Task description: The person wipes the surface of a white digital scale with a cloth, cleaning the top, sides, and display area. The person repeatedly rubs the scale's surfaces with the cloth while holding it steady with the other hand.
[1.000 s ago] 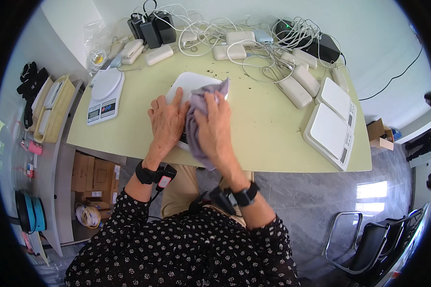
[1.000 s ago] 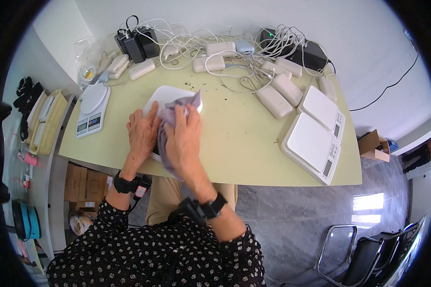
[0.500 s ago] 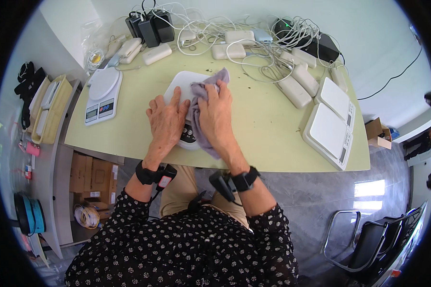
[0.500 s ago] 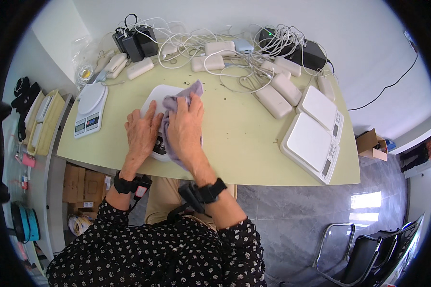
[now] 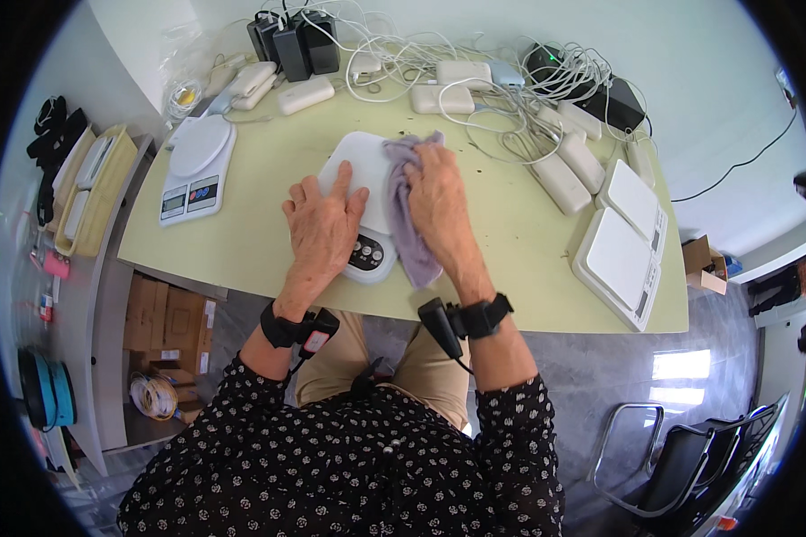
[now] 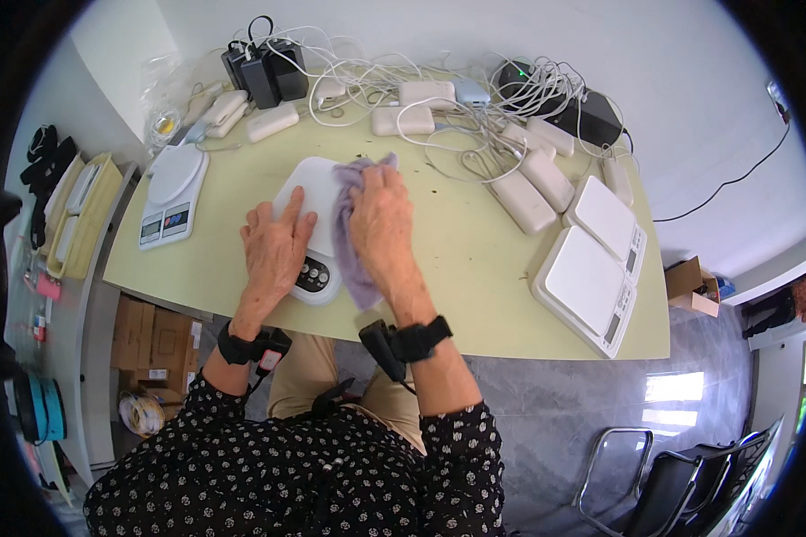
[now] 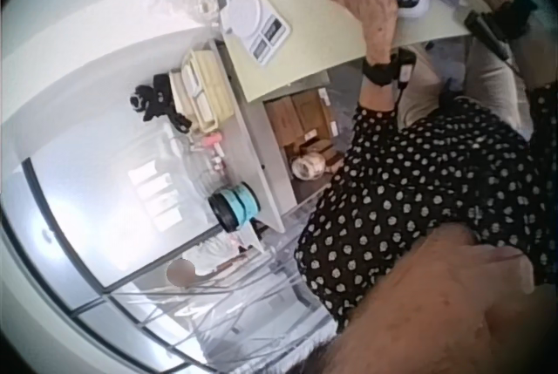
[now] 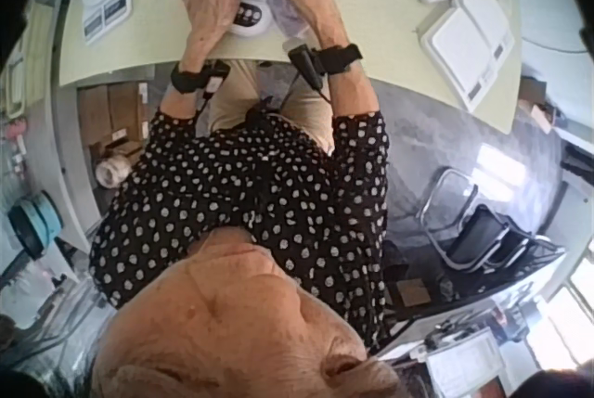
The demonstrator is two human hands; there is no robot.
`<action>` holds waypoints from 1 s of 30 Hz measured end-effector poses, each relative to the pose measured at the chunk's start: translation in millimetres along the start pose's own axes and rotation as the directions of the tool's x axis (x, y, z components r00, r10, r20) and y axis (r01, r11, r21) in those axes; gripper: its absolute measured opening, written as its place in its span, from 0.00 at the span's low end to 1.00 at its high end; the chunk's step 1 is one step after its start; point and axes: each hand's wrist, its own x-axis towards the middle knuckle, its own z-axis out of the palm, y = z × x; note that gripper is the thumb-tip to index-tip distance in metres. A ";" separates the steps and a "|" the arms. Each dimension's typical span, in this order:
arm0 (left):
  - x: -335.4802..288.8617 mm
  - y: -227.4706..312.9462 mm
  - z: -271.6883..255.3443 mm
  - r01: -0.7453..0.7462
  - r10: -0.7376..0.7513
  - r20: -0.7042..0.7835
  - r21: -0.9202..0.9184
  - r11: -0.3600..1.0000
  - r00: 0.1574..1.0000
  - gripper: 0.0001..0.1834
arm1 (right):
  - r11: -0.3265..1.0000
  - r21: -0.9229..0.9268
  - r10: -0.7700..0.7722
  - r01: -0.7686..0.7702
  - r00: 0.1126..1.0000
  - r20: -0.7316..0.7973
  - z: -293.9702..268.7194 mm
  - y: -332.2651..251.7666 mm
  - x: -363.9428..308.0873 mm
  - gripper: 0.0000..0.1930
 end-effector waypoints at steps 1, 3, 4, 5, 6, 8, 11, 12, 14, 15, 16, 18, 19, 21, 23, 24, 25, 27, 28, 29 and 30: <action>-0.5 0.8 -1.3 0.007 -0.007 0.009 -0.001 1.000 1.000 0.27 | 0.998 -0.024 0.061 -0.060 0.998 0.024 -3.2 4.6 6.2 0.13; -0.6 1.5 -2.2 0.008 -0.008 0.007 -0.003 1.000 1.000 0.28 | 0.992 -0.108 0.071 -0.068 0.997 0.023 -7.7 9.0 14.9 0.13; -0.2 1.5 -1.9 0.001 -0.001 -0.008 -0.012 1.000 1.000 0.28 | 0.986 -0.166 0.022 -0.021 1.000 0.003 -9.9 9.4 17.6 0.13; -0.1 1.1 -1.3 -0.006 0.006 -0.021 -0.020 1.000 1.000 0.28 | 0.975 -0.222 -0.026 0.023 1.000 -0.013 -13.2 8.9 18.5 0.12; -0.3 0.6 -0.6 -0.012 0.011 -0.036 -0.028 1.000 0.999 0.28 | 0.937 -0.347 -0.057 0.046 0.998 -0.021 -17.4 8.4 20.2 0.15; -0.1 -0.7 1.1 -0.014 0.013 -0.035 -0.014 1.000 0.999 0.28 | 0.937 -0.349 -0.070 0.027 0.991 -0.113 -30.0 5.7 19.0 0.17; -0.4 -1.0 1.8 -0.009 0.009 -0.039 -0.014 1.000 0.999 0.28 | 0.943 -0.324 0.025 -0.074 0.988 -0.154 -60.2 -2.0 7.5 0.23; -0.3 -0.8 1.1 -0.011 0.011 -0.040 -0.015 1.000 0.999 0.28 | 0.940 -0.327 0.037 -0.093 0.984 -0.174 -68.5 -5.2 4.9 0.24; -0.5 0.1 -0.7 -0.007 0.006 -0.036 -0.023 1.000 0.999 0.28 | 0.934 -0.301 0.144 -0.192 0.974 -0.172 -76.2 -12.1 3.2 0.25; -0.4 0.4 -1.3 -0.006 0.005 -0.033 -0.026 1.000 0.999 0.28 | 0.955 -0.234 0.153 -0.184 0.977 -0.147 -75.3 -15.7 2.6 0.25; -0.9 0.5 -1.7 0.009 -0.010 -0.010 -0.025 1.000 1.000 0.28 | 0.969 -0.171 0.157 -0.178 0.979 -0.132 -70.1 -19.8 1.7 0.25; -1.6 -0.5 -0.6 0.018 -0.018 -0.006 -0.021 1.000 1.000 0.28 | 0.992 -0.014 0.120 -0.122 0.990 -0.079 -54.7 -25.7 -0.4 0.27; -1.5 -1.8 1.0 0.040 -0.041 -0.008 -0.041 0.998 0.999 0.27 | 0.995 -0.016 0.101 -0.101 0.995 -0.007 -47.6 -27.3 -3.4 0.26; 0.0 -5.6 5.9 0.045 -0.053 -0.095 -0.084 0.995 0.994 0.24 | 1.000 -0.001 0.025 -0.025 0.990 0.136 -36.6 -28.5 -12.0 0.25; -1.5 -9.0 10.6 0.050 -0.073 -0.151 -0.153 0.987 0.986 0.22 | 0.999 -0.041 0.026 -0.021 0.991 0.128 -31.3 -24.8 -13.2 0.18; -1.3 -11.0 12.0 0.046 -0.081 -0.180 -0.188 0.981 0.980 0.22 | 0.997 -0.075 0.034 -0.025 0.991 0.129 -30.1 -23.5 -12.9 0.16; -1.2 -12.8 12.9 0.057 -0.097 -0.180 -0.214 0.975 0.979 0.22 | 0.993 -0.113 0.061 -0.047 0.991 0.121 -30.0 -23.3 -12.5 0.14; -0.7 -13.8 13.3 0.077 -0.129 -0.179 -0.271 0.959 0.975 0.22 | 0.952 -0.267 -0.122 0.147 0.987 0.109 -27.0 -28.4 -13.4 0.10; -1.0 -13.5 12.7 0.088 -0.136 -0.165 -0.271 0.959 0.977 0.22 | 0.913 -0.345 -0.184 0.219 0.974 0.132 -25.6 -32.9 -14.8 0.09; -1.4 -13.0 11.6 0.099 -0.143 -0.151 -0.270 0.958 0.978 0.22 | 0.885 -0.357 -0.270 0.299 0.954 0.130 -23.0 -39.0 -17.1 0.08; -1.7 -12.3 10.6 0.102 -0.147 -0.149 -0.270 0.957 0.978 0.21 | 0.855 -0.368 -0.333 0.366 0.931 0.151 -22.0 -46.0 -22.4 0.07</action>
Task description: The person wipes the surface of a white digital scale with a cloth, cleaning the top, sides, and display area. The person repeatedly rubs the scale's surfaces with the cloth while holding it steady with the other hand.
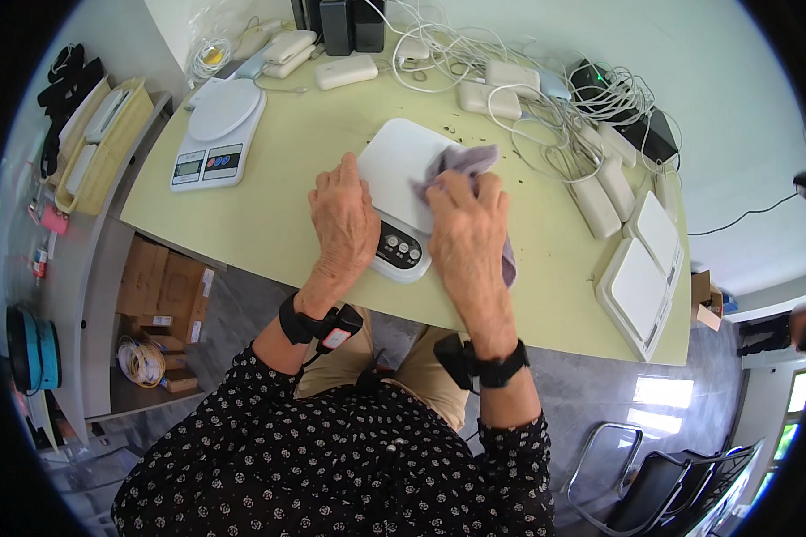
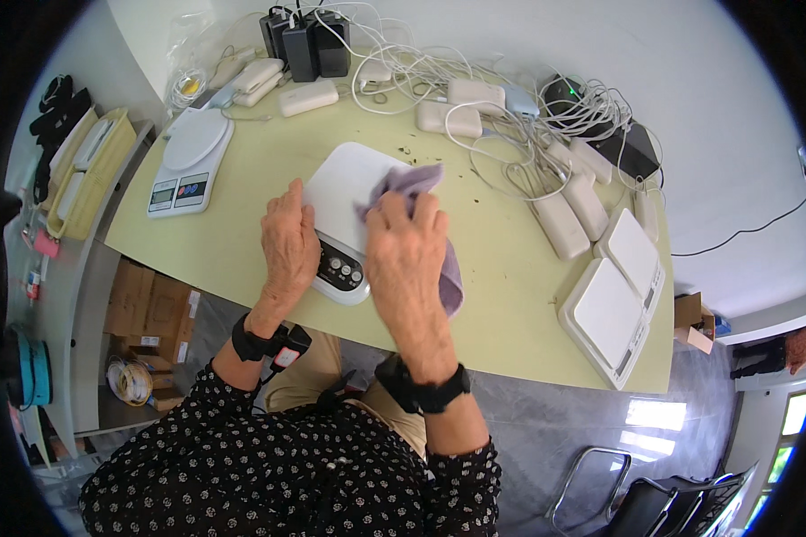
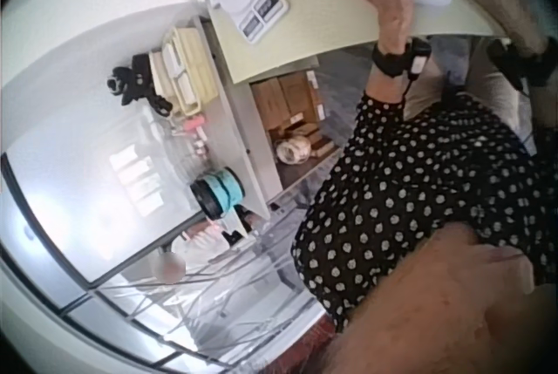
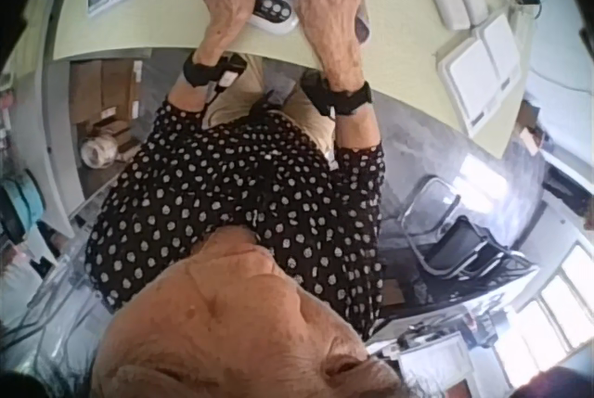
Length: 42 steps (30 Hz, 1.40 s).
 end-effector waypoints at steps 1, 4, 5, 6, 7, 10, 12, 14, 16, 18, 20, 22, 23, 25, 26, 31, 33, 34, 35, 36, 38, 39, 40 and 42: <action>-0.2 1.0 -0.8 0.014 -0.014 0.015 -0.001 1.000 1.000 0.22 | 0.997 -0.021 -0.080 0.080 0.997 -0.016 -1.5 -6.4 -2.0 0.07; -1.7 3.3 -2.4 0.009 -0.009 0.009 -0.012 1.000 1.000 0.22 | 0.989 0.085 -0.128 0.124 0.991 0.039 -5.3 -10.4 -6.2 0.06; -1.9 3.6 -2.8 -0.008 0.008 -0.006 -0.022 1.000 1.000 0.22 | 0.983 0.124 -0.142 0.135 0.988 0.054 -4.1 -6.0 -4.5 0.06; -2.0 4.0 -2.8 -0.019 0.018 -0.020 -0.035 0.999 1.000 0.23 | 0.989 0.111 -0.101 0.093 0.992 0.070 -2.4 3.9 0.3 0.09; -1.6 4.2 -2.6 -0.033 0.032 -0.029 -0.029 0.999 0.999 0.23 | 0.993 0.106 -0.066 0.060 0.996 0.055 3.3 13.9 7.8 0.11; -1.2 5.0 -3.0 -0.019 0.018 -0.038 -0.027 0.999 0.999 0.23 | 0.999 0.033 0.017 -0.021 0.993 0.116 22.5 39.5 35.7 0.11; -1.5 5.6 -3.3 0.022 -0.023 -0.006 -0.044 0.999 1.000 0.24 | 0.996 -0.070 0.062 -0.054 0.992 0.112 31.3 39.9 48.8 0.10; -2.0 5.1 -2.3 0.076 -0.076 0.018 -0.057 0.995 0.997 0.27 | 0.994 0.036 -0.109 0.108 0.994 0.015 34.1 22.9 49.1 0.09; -1.9 3.0 -0.2 0.087 -0.089 -0.012 -0.124 0.988 0.996 0.30 | 0.975 0.105 -0.201 0.194 0.978 0.058 32.4 -2.9 40.0 0.06; -2.5 0.5 2.2 0.042 -0.067 -0.100 -0.238 0.970 0.993 0.33 | 0.975 0.147 -0.185 0.166 0.975 0.126 23.6 -22.7 22.7 0.07; -3.4 -0.7 4.4 0.022 -0.050 -0.123 -0.219 0.975 0.991 0.35 | 0.966 0.199 -0.185 0.165 0.979 0.084 20.7 -20.5 21.2 0.07; -5.6 0.4 5.4 0.010 -0.041 -0.140 -0.210 0.978 0.989 0.35 | 0.955 0.241 -0.183 0.174 0.983 0.015 20.4 -0.1 30.1 0.07; -5.7 0.7 4.8 0.027 -0.054 -0.119 -0.215 0.976 0.991 0.33 | 0.972 0.193 -0.159 0.136 0.982 0.105 23.2 12.0 38.3 0.08; -4.0 1.6 3.0 0.031 -0.055 -0.103 -0.228 0.973 0.993 0.30 | 0.998 0.003 -0.060 0.060 0.985 0.159 37.3 29.0 58.0 0.09; -2.4 2.5 2.4 0.035 -0.061 -0.105 -0.233 0.972 0.993 0.25 | 0.997 0.000 -0.071 0.072 0.990 0.123 46.9 31.2 67.3 0.09; -1.2 4.3 -0.6 0.073 -0.106 -0.108 -0.273 0.959 0.988 0.23 | 0.964 0.161 -0.226 0.212 0.972 0.070 67.4 1.4 72.9 0.07; -3.4 5.0 -0.6 0.087 -0.121 -0.109 -0.275 0.957 0.987 0.23 | 0.959 0.237 -0.190 0.158 0.974 0.120 57.8 -14.0 58.4 0.07; -4.1 5.6 0.2 0.088 -0.123 -0.116 -0.270 0.959 0.986 0.23 | 0.959 0.250 -0.166 0.132 0.979 0.122 51.7 -18.6 52.7 0.07; -4.2 5.9 1.4 0.088 -0.125 -0.124 -0.267 0.960 0.984 0.24 | 0.959 0.261 -0.144 0.107 0.982 0.124 45.8 -21.7 47.6 0.07; -3.9 6.0 2.6 0.054 -0.099 -0.158 -0.267 0.962 0.983 0.25 | 0.962 0.259 -0.125 0.090 0.985 0.121 39.2 -22.9 42.1 0.08; -2.2 5.4 4.6 -0.015 -0.046 -0.222 -0.264 0.964 0.974 0.27 | 0.969 0.244 -0.062 0.029 0.990 0.128 24.5 -24.3 25.0 0.09; -2.2 4.7 4.8 -0.018 -0.025 -0.194 -0.214 0.977 0.981 0.28 | 0.969 0.248 -0.046 0.015 0.992 0.119 19.6 -22.2 18.9 0.09; -2.3 3.5 4.2 -0.022 -0.005 -0.164 -0.164 0.986 0.986 0.28 | 0.979 0.198 0.040 -0.050 0.998 0.053 16.9 -14.7 17.8 0.09; -3.6 2.4 2.2 -0.026 0.011 -0.119 -0.125 0.992 0.993 0.26 | 0.976 0.128 0.188 -0.176 0.978 -0.090 13.1 4.6 17.2 0.10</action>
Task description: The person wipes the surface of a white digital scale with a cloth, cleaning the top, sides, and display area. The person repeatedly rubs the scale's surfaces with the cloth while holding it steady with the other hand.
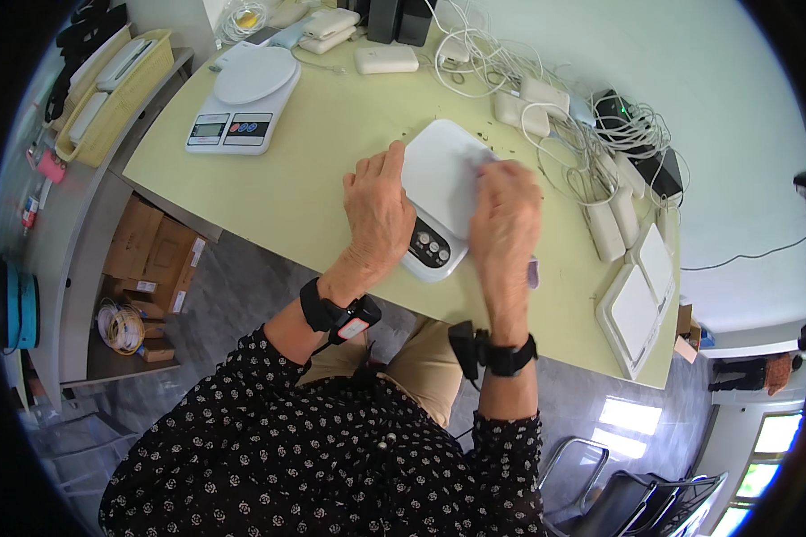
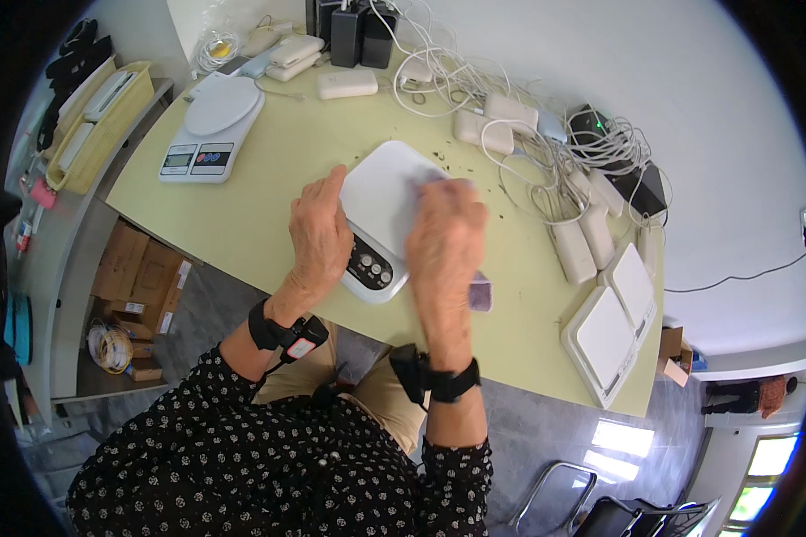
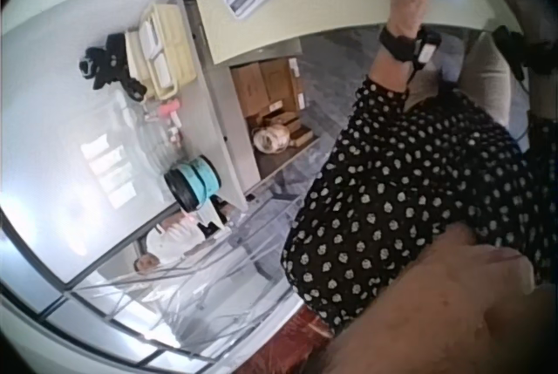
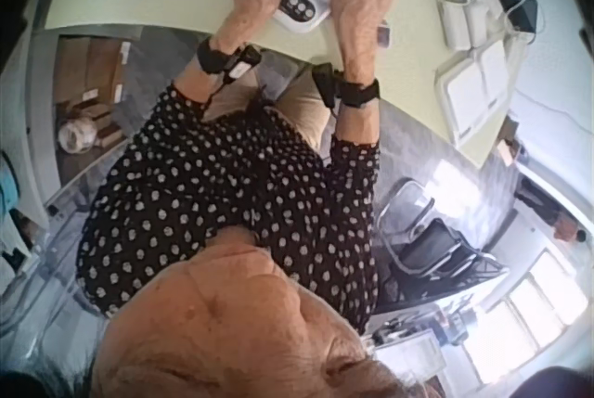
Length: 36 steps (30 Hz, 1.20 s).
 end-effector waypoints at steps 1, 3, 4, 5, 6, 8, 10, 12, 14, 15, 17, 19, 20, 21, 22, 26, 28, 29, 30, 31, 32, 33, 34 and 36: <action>0.8 -0.3 -1.1 -0.001 0.001 0.010 -0.010 1.000 1.000 0.23 | 0.997 0.002 0.080 -0.080 0.996 -0.032 0.3 8.0 2.0 0.10; 0.7 2.5 -2.4 -0.007 0.007 0.028 0.000 1.000 1.000 0.20 | 0.963 0.019 0.268 -0.268 0.958 -0.096 1.7 21.3 3.5 0.11; 0.9 4.5 -2.6 -0.012 0.012 0.035 0.018 1.000 0.999 0.19 | 0.940 0.030 0.337 -0.340 0.939 0.068 1.1 25.5 1.3 0.14; 1.7 6.8 -2.4 -0.011 0.009 0.053 0.037 0.999 0.999 0.19 | 0.933 0.046 0.352 -0.356 0.932 0.086 1.5 26.2 -2.8 0.13; 1.5 8.7 -2.9 0.004 -0.009 0.070 0.065 0.998 0.998 0.19 | 0.924 0.053 0.372 -0.378 0.923 0.100 1.8 23.2 -10.1 0.13; 2.3 11.6 -2.9 0.040 -0.055 0.122 0.125 0.991 0.991 0.20 | 0.936 0.062 0.330 -0.346 0.925 0.186 -0.5 13.9 -23.5 0.14; 3.4 13.1 -2.0 0.041 -0.057 0.113 0.145 0.989 0.992 0.19 | 0.944 0.050 0.318 -0.327 0.938 0.139 -4.6 -8.5 -45.5 0.16; 3.3 13.0 -0.7 0.047 -0.066 0.110 0.166 0.985 0.992 0.19 | 0.947 0.036 0.311 -0.318 0.942 0.129 -10.9 -35.7 -66.4 0.17; 3.4 11.5 1.2 0.047 -0.069 0.114 0.186 0.982 0.991 0.19 | 0.954 0.076 0.274 -0.289 0.948 0.161 -21.1 -55.2 -79.9 0.18; 2.5 10.8 2.1 0.047 -0.069 0.115 0.187 0.981 0.991 0.19 | 0.963 0.026 0.259 -0.270 0.943 0.208 -24.8 -65.5 -85.8 0.20; 3.1 7.9 2.9 0.036 -0.057 0.110 0.189 0.981 0.992 0.19 | 0.981 -0.034 0.194 -0.192 0.946 0.261 -28.8 -83.0 -91.6 0.23; 2.4 5.0 1.9 0.029 -0.046 0.101 0.165 0.986 0.994 0.19 | 0.971 0.146 0.142 -0.189 0.948 0.284 -35.2 -85.8 -90.9 0.20; 3.0 4.2 2.0 0.022 -0.037 0.094 0.153 0.988 0.995 0.20 | 0.954 0.236 0.113 -0.186 0.949 0.293 -37.9 -84.2 -88.4 0.18; 3.7 3.6 1.6 0.016 -0.030 0.093 0.148 0.989 0.995 0.20 | 0.911 0.328 0.151 -0.249 0.943 0.295 -41.7 -78.3 -84.2 0.17; 3.7 3.6 0.9 0.011 -0.024 0.094 0.143 0.990 0.995 0.20 | 0.855 0.417 0.188 -0.308 0.933 0.306 -48.1 -65.0 -77.9 0.15; 3.5 6.6 -1.9 0.022 -0.039 0.111 0.150 0.988 0.993 0.20 | 0.859 0.401 0.319 -0.318 0.945 0.065 -54.1 -4.0 -40.6 0.12; 3.8 7.8 -3.3 0.021 -0.045 0.136 0.168 0.986 0.990 0.20 | 0.879 0.322 0.385 -0.352 0.922 -0.045 -33.6 18.4 -17.0 0.12; 4.4 7.9 -3.8 0.000 -0.021 0.122 0.169 0.986 0.992 0.20 | 0.889 0.293 0.398 -0.351 0.910 -0.117 -24.1 25.2 -10.0 0.12; 4.7 7.8 -3.5 -0.002 -0.019 0.127 0.162 0.987 0.992 0.18 | 0.928 0.179 0.342 -0.327 0.937 -0.065 -15.5 28.3 -7.3 0.12; 4.8 7.6 -2.7 -0.018 0.002 0.108 0.150 0.988 0.994 0.16 | 0.955 0.066 0.289 -0.288 0.957 -0.012 -8.0 30.1 -5.7 0.12; 4.6 7.1 -2.2 -0.034 0.021 0.092 0.140 0.990 0.996 0.14 | 0.953 -0.063 0.301 -0.296 0.947 0.108 -3.7 30.2 -6.0 0.11; 4.2 6.3 -1.5 -0.034 0.021 0.089 0.144 0.989 0.996 0.14 | 0.959 -0.037 0.282 -0.280 0.950 0.134 -3.0 27.7 -10.3 0.11; 4.0 5.5 -0.4 -0.035 0.022 0.086 0.146 0.989 0.996 0.14 | 0.947 -0.034 0.319 -0.320 0.923 0.215 -6.5 23.8 -17.6 0.10; 3.3 4.0 2.1 -0.044 0.034 0.072 0.144 0.989 0.997 0.14 | 0.940 0.022 0.326 -0.341 0.912 0.249 -15.2 6.9 -38.1 0.08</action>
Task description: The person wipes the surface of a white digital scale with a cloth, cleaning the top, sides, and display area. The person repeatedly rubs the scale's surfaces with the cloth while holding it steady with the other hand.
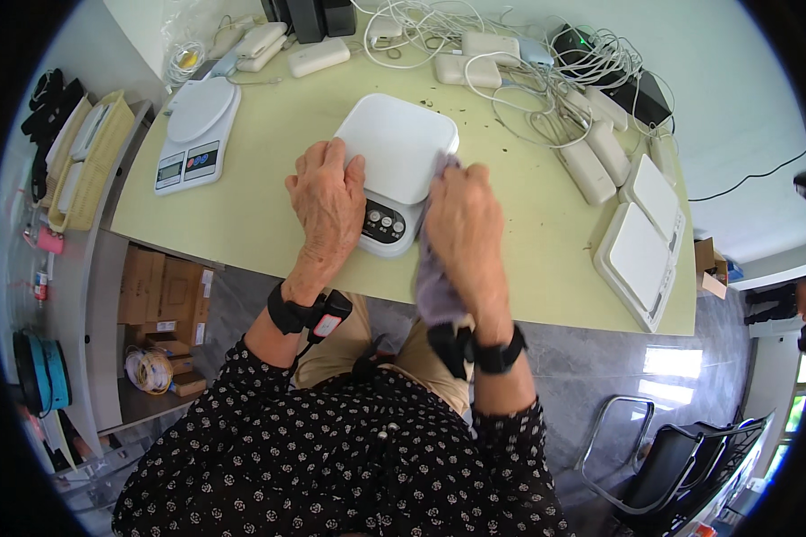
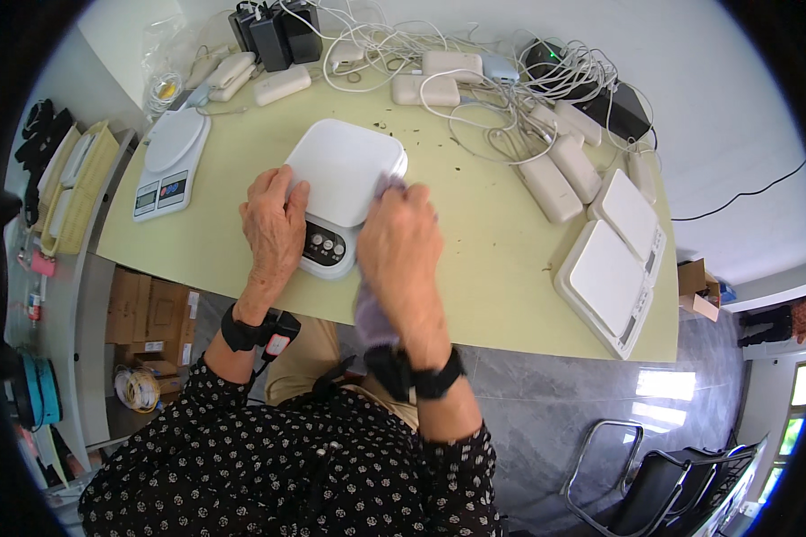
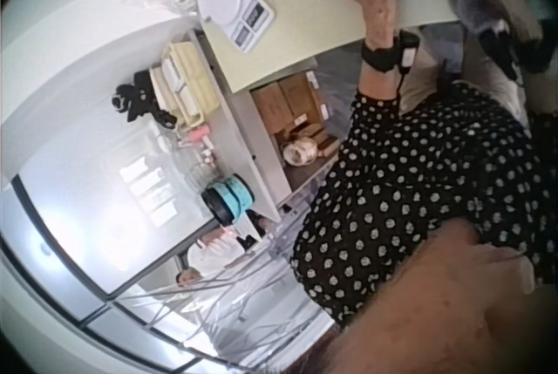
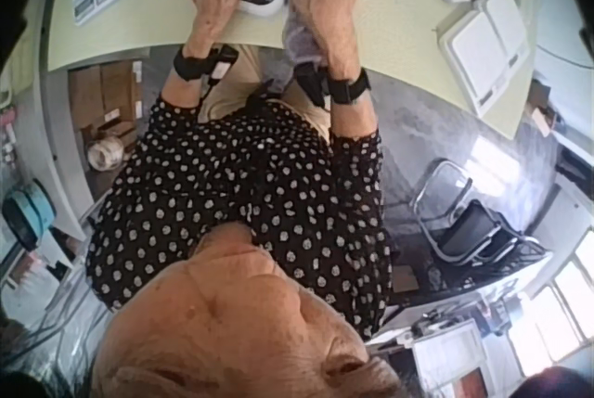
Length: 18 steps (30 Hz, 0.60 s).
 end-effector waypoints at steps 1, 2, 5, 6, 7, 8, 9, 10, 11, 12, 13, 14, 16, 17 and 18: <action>-0.5 -0.5 1.1 -0.008 0.008 -0.012 -0.004 1.000 1.000 0.14 | 0.997 -0.038 -0.064 0.063 0.998 -0.021 1.2 -7.6 -13.4 0.06; -0.7 -1.0 1.9 -0.017 0.016 -0.025 -0.010 1.000 1.000 0.14 | 0.996 -0.024 -0.084 0.083 0.996 -0.038 -1.6 -14.9 -31.5 0.06; -1.2 -3.0 1.3 -0.028 0.028 -0.009 -0.009 1.000 1.000 0.14 | 0.990 -0.030 -0.137 0.135 0.988 -0.068 -5.6 -19.6 -47.9 0.05; -1.1 -3.7 0.4 -0.036 0.036 0.006 -0.019 0.999 0.999 0.14 | 0.986 -0.042 -0.163 0.160 0.983 -0.084 -5.8 -18.5 -45.5 0.05; -0.9 -4.5 -0.5 -0.051 0.052 0.014 -0.032 0.998 0.999 0.15 | 0.989 -0.073 -0.132 0.127 0.989 -0.072 -4.8 -14.5 -37.4 0.05; -0.6 -5.2 -1.6 -0.076 0.076 0.006 -0.046 0.996 0.997 0.15 | 0.989 -0.107 -0.114 0.106 0.991 -0.072 -1.9 -8.0 -21.7 0.06; 0.1 -5.5 -2.0 -0.075 0.076 0.022 -0.043 0.996 0.997 0.15 | 0.987 -0.147 -0.079 0.071 0.995 -0.054 0.7 -1.6 -5.8 0.06; 0.8 -5.7 -2.2 -0.079 0.080 0.021 -0.042 0.996 0.997 0.15 | 0.988 -0.138 -0.080 0.067 0.993 -0.083 2.4 3.8 8.0 0.07; 1.0 -5.7 -2.6 -0.079 0.080 0.025 -0.042 0.996 0.996 0.15 | 0.990 -0.136 -0.059 0.046 0.994 -0.092 4.3 8.6 19.2 0.07; 1.2 -5.6 -2.8 -0.081 0.082 0.021 -0.034 0.996 0.996 0.15 | 0.991 -0.134 -0.039 0.024 0.993 -0.110 5.3 12.3 24.1 0.07; 1.2 -5.1 -2.8 -0.078 0.079 0.019 -0.028 0.997 0.997 0.15 | 0.996 -0.062 -0.065 0.057 0.987 -0.146 5.1 14.9 24.4 0.08; 1.2 -4.6 -2.4 -0.074 0.074 0.016 -0.025 0.997 0.997 0.15 | 0.995 0.006 -0.093 0.096 0.977 -0.190 4.1 16.2 20.6 0.08; 0.4 -3.8 -2.4 -0.049 0.049 0.029 -0.007 0.999 0.998 0.16 | 0.987 0.039 -0.145 0.155 0.970 -0.195 -0.6 16.4 5.5 0.09; -0.1 -3.7 -2.9 -0.037 0.037 0.038 0.007 0.999 0.999 0.17 | 0.985 0.012 -0.166 0.170 0.974 -0.155 -4.2 15.3 -6.0 0.09; -0.3 -3.7 -3.1 -0.043 0.043 0.032 0.009 0.999 0.999 0.17 | 0.983 -0.014 -0.182 0.182 0.976 -0.117 -7.1 13.8 -13.7 0.10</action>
